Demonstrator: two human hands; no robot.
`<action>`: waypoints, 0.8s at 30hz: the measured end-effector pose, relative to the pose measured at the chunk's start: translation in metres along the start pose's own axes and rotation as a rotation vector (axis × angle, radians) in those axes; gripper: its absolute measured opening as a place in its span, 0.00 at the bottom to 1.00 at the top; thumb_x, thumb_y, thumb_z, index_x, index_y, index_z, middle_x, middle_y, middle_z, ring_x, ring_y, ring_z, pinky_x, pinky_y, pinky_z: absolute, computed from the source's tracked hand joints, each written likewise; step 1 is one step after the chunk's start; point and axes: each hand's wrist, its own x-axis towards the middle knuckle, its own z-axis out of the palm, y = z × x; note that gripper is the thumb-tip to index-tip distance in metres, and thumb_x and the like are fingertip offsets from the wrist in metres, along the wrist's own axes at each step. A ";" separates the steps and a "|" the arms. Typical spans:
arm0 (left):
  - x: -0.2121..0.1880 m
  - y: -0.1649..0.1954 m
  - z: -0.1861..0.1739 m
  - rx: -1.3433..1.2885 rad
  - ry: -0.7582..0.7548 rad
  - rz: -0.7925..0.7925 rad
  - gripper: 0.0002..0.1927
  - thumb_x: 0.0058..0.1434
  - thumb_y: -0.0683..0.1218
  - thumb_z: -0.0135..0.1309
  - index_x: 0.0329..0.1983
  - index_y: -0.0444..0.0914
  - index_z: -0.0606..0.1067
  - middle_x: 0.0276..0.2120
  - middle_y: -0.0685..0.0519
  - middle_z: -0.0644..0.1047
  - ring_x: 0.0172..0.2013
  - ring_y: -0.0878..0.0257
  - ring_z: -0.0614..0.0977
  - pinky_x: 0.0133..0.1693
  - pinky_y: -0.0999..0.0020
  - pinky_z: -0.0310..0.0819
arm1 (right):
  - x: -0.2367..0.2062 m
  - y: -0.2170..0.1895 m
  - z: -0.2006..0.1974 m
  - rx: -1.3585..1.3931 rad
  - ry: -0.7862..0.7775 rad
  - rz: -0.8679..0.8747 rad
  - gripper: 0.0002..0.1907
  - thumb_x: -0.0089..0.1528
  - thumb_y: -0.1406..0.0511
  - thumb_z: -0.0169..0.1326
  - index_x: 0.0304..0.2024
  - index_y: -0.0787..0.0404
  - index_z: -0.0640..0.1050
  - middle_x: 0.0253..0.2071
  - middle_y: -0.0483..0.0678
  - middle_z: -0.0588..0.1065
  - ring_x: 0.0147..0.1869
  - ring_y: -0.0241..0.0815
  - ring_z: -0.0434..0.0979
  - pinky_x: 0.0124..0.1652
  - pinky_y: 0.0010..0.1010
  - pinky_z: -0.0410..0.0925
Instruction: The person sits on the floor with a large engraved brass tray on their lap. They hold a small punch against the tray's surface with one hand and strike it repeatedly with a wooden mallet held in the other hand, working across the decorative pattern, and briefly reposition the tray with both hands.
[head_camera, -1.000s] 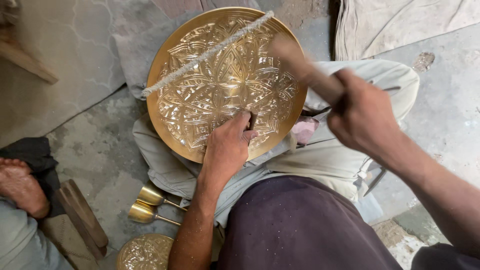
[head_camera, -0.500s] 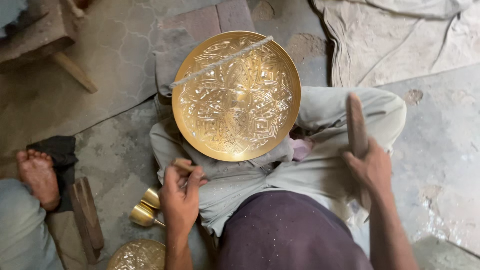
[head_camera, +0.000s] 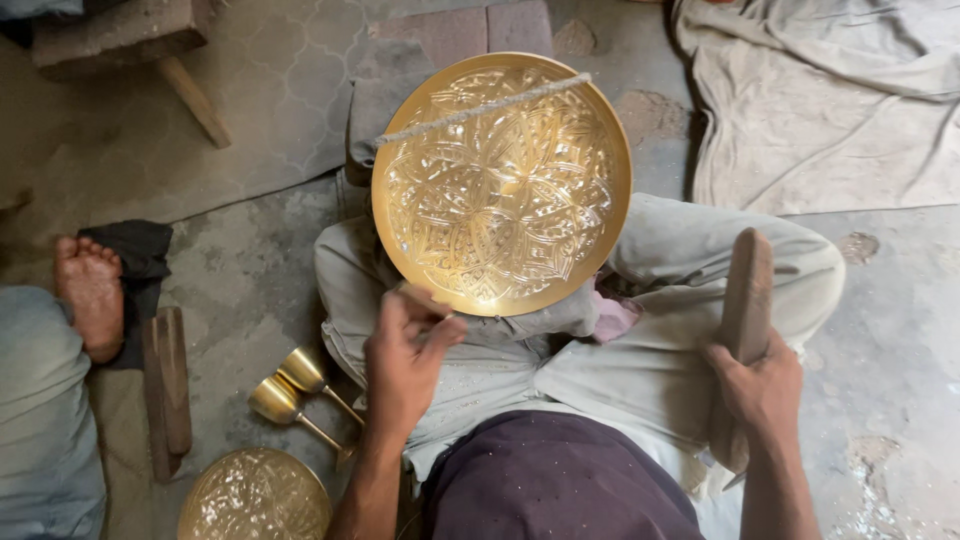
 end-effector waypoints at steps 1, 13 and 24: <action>0.009 0.002 0.007 0.072 -0.039 0.015 0.16 0.64 0.39 0.58 0.51 0.30 0.68 0.38 0.47 0.80 0.38 0.63 0.86 0.40 0.69 0.85 | 0.003 0.003 0.003 -0.014 -0.005 0.024 0.25 0.54 0.59 0.65 0.50 0.66 0.81 0.39 0.61 0.81 0.43 0.56 0.83 0.45 0.46 0.72; 0.118 -0.042 0.075 0.375 -0.441 0.161 0.20 0.64 0.44 0.63 0.57 0.37 0.73 0.37 0.49 0.84 0.38 0.60 0.89 0.38 0.64 0.84 | 0.044 0.022 0.023 0.038 -0.143 0.202 0.25 0.58 0.61 0.68 0.52 0.70 0.78 0.40 0.58 0.81 0.41 0.49 0.81 0.42 0.42 0.73; 0.127 -0.057 0.079 0.412 -0.433 0.221 0.18 0.65 0.45 0.62 0.54 0.36 0.72 0.37 0.46 0.82 0.38 0.55 0.88 0.36 0.60 0.81 | 0.088 -0.117 0.000 -0.199 -0.125 -0.561 0.36 0.57 0.69 0.64 0.65 0.71 0.65 0.51 0.69 0.75 0.50 0.59 0.80 0.45 0.47 0.74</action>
